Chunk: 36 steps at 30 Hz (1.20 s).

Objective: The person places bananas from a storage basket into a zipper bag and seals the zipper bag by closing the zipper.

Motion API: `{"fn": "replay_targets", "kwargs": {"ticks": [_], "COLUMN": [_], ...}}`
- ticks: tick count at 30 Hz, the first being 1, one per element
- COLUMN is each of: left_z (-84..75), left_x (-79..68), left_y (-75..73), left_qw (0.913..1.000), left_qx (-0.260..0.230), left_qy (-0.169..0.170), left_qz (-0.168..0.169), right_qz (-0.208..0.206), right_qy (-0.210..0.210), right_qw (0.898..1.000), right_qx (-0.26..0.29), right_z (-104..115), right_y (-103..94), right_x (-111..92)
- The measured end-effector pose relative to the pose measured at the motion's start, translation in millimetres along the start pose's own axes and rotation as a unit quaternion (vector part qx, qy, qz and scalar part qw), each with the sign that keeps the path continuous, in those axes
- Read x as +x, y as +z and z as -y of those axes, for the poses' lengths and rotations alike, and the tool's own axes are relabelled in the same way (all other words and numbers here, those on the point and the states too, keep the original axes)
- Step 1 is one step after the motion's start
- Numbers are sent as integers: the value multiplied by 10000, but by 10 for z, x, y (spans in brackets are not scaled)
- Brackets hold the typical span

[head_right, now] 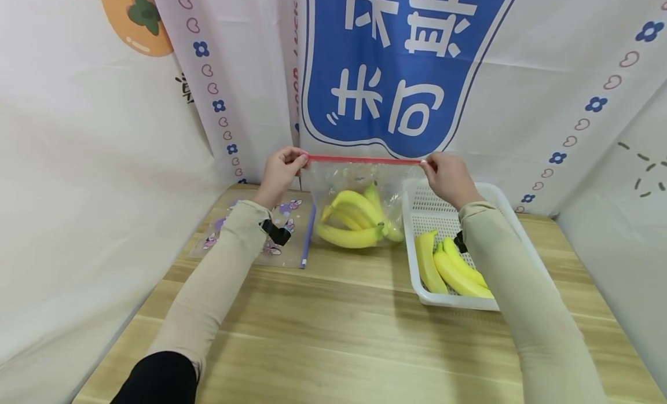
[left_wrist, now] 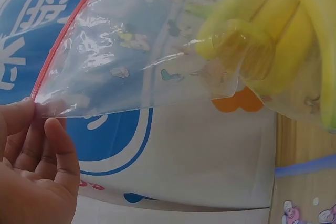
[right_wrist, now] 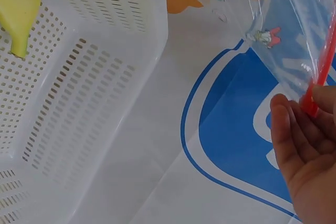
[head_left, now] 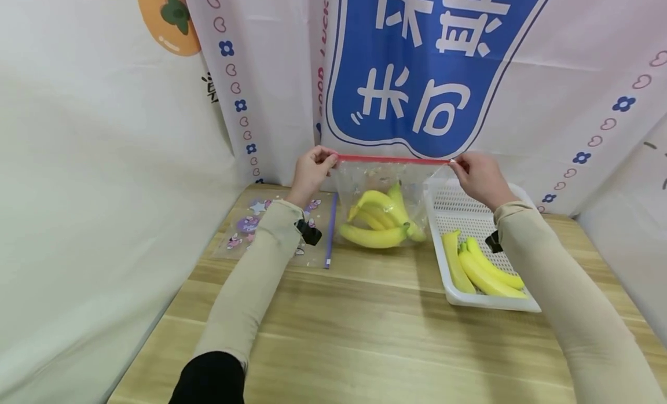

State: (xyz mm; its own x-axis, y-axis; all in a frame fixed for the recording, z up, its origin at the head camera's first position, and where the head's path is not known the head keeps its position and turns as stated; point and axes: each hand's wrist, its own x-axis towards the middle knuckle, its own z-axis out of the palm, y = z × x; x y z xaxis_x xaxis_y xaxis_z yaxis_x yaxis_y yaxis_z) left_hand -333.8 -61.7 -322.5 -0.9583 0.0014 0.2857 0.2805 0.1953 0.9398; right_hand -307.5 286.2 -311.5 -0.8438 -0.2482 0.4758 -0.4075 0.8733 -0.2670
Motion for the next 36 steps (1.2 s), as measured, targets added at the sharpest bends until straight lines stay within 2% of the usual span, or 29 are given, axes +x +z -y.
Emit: {"fn": "replay_targets", "kwargs": {"ticks": [7, 10, 13, 18, 22, 27, 32, 36], "left_z": [4, 31, 63, 90, 88, 86, 110, 101], "left_x": [292, 414, 514, 613, 659, 682, 676, 663], "left_y": [46, 66, 96, 182, 237, 262, 276, 269], "left_qw": [9989, 9974, 9949, 9944, 9955, 9974, 9959, 9957], "left_qx": [439, 719, 946, 794, 664, 427, 181, 188], "left_qy": [-127, -89, -217, -593, -635, -556, -622, -568], "left_qz": [60, -65, -265, -374, -226, 178, 625, 713], "right_qz": [-329, -383, -367, -390, -404, -122, 129, 192], "right_qy": [309, 472, 626, 1051, 1585, 2190, 2424, 2435], "right_qw": [9990, 9981, 9973, 9936, 9856, 9658, 9520, 9498], "right_qx": [30, 14, -77, -128, 418, 1381, 1866, 1954], "right_z": [-64, -52, -33, -52, -106, -157, -182, -190], "right_y": [66, 77, 101, 160, 205, 249, 271, 262], "right_x": [180, 237, 277, 288, 286, 290, 286, 315]}}
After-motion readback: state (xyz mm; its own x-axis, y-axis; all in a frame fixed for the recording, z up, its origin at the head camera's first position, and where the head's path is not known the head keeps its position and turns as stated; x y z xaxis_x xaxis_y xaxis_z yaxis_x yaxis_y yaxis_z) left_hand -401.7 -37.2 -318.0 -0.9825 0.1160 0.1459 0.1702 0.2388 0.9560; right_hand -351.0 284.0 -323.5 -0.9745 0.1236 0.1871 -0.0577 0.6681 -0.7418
